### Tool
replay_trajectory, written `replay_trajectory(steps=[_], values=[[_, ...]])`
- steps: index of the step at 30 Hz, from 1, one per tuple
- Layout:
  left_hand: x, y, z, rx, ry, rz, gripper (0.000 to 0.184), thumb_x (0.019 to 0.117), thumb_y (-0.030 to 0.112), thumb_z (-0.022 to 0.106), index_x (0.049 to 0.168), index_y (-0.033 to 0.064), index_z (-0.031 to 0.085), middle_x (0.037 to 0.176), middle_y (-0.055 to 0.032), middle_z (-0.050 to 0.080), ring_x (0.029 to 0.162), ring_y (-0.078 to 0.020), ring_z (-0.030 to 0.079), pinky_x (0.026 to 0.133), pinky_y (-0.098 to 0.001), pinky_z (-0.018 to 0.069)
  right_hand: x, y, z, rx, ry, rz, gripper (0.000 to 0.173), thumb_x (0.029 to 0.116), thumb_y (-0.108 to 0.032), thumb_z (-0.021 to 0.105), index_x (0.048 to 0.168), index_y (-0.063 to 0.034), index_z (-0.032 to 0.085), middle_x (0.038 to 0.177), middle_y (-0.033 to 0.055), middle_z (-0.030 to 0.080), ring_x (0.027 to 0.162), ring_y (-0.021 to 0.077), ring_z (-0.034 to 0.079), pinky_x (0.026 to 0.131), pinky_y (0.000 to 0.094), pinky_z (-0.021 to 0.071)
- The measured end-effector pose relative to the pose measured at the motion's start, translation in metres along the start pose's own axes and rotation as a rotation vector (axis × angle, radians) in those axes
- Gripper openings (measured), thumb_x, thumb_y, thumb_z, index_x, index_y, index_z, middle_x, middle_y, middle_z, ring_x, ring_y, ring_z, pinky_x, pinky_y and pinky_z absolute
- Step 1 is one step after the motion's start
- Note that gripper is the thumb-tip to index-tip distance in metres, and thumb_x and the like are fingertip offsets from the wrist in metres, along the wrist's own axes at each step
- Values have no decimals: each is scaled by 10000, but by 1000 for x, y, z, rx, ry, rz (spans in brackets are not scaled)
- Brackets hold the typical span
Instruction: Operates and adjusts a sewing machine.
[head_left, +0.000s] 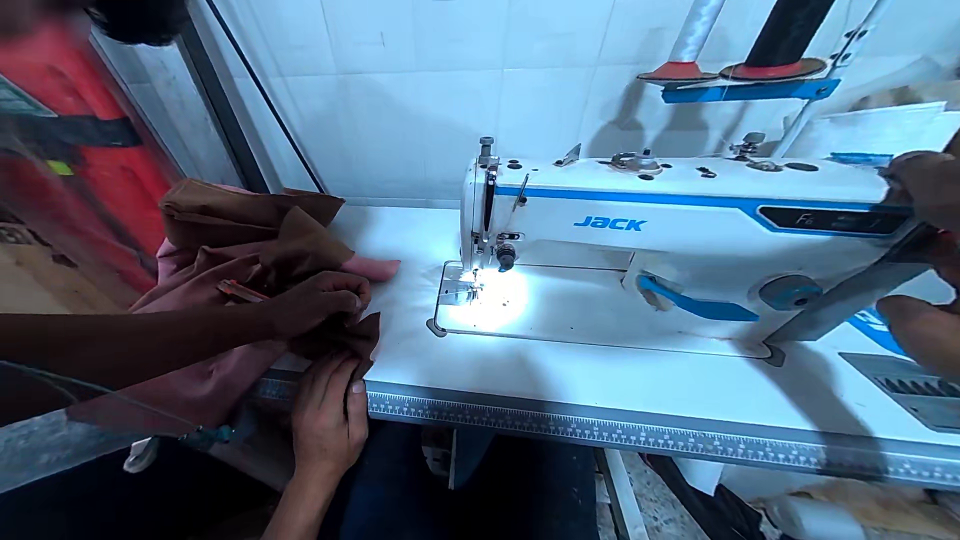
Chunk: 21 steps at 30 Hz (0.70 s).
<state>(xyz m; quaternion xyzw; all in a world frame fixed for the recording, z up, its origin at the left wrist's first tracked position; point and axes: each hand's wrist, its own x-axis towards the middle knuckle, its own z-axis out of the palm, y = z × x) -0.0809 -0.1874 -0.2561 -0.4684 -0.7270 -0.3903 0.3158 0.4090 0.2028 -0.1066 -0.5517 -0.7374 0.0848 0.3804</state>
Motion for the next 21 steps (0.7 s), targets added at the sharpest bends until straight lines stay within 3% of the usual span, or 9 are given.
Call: replay_trajectory(steps=[6, 10, 11, 12, 14, 16, 19, 20, 21], values=[[-5, -3, -4, 10, -20, 21, 412, 1037, 279, 455, 1159, -4, 728, 1287, -183, 682, 1281, -360, 603, 1110, -522, 461, 8, 20, 5, -2, 2, -61, 610, 992, -92, 509, 1579, -71, 342, 1440, 317, 499, 1274, 497, 542, 993, 727, 433], [-7, -4, -6, 10, -25, 28, 419, 1042, 295, 456, 1175, 3, 725, 1299, -176, 679, 1300, -361, 591, 1119, -518, 456, 22, 32, 22, 31, 66, 40, 582, 974, 38, 510, 1540, -63, 421, 1542, 201, 460, 1381, 382, 492, 1113, 618, 407], [-8, -5, -6, 8, -27, 32, 420, 1045, 302, 459, 1180, 5, 724, 1304, -173, 677, 1306, -360, 587, 1121, -516, 454, 26, 41, 31, 54, 136, 7, 485, 967, 114, 532, 1441, 17, 513, 1427, 258, 544, 1247, 417, 575, 1038, 611, 454], [-8, -5, -6, 5, -29, 35, 421, 1046, 306, 461, 1185, 5, 721, 1310, -171, 674, 1313, -357, 581, 1125, -515, 451, 37, 86, 30, -35, 79, -319, 411, 967, 38, 518, 1369, 122, 505, 1297, 350, 579, 1072, 431, 653, 863, 561, 564], [-9, -6, -7, 4, -33, 36, 423, 1048, 310, 462, 1195, 7, 716, 1320, -165, 670, 1325, -348, 573, 1133, -509, 444, 41, 100, 33, 44, 46, -190, 360, 1015, -62, 496, 1344, 73, 552, 1306, 295, 600, 1123, 389, 638, 966, 570, 514], [-10, -6, -7, 5, -35, 36, 429, 1050, 312, 454, 1199, 4, 714, 1326, -164, 667, 1331, -345, 568, 1138, -506, 440, 57, 126, 37, -12, 34, -129, 307, 1000, -89, 493, 1226, 93, 592, 1173, 292, 633, 1029, 378, 647, 870, 593, 536], [-10, -6, -6, 10, -32, 37, 433, 1052, 313, 445, 1204, 8, 712, 1329, -157, 666, 1332, -342, 565, 1137, -506, 436, 95, 207, 47, -150, -20, -146, 310, 1029, -245, 514, 1191, -21, 656, 1010, 173, 679, 894, 272, 661, 795, 493, 560], [-10, -6, -6, 12, -29, 37, 437, 1053, 315, 441, 1205, 7, 711, 1330, -157, 666, 1334, -340, 565, 1139, -505, 433, 114, 258, 51, -223, 10, -372, 325, 1030, -289, 495, 1127, -39, 680, 934, 126, 689, 799, 200, 660, 680, 391, 558], [-10, -6, -5, 13, -25, 40, 441, 1052, 316, 437, 1206, 6, 710, 1329, -157, 668, 1334, -337, 566, 1140, -503, 432, 141, 310, 59, -292, 157, -798, 313, 1017, -272, 489, 991, -43, 702, 786, 67, 674, 641, 94, 627, 492, 210, 465]])
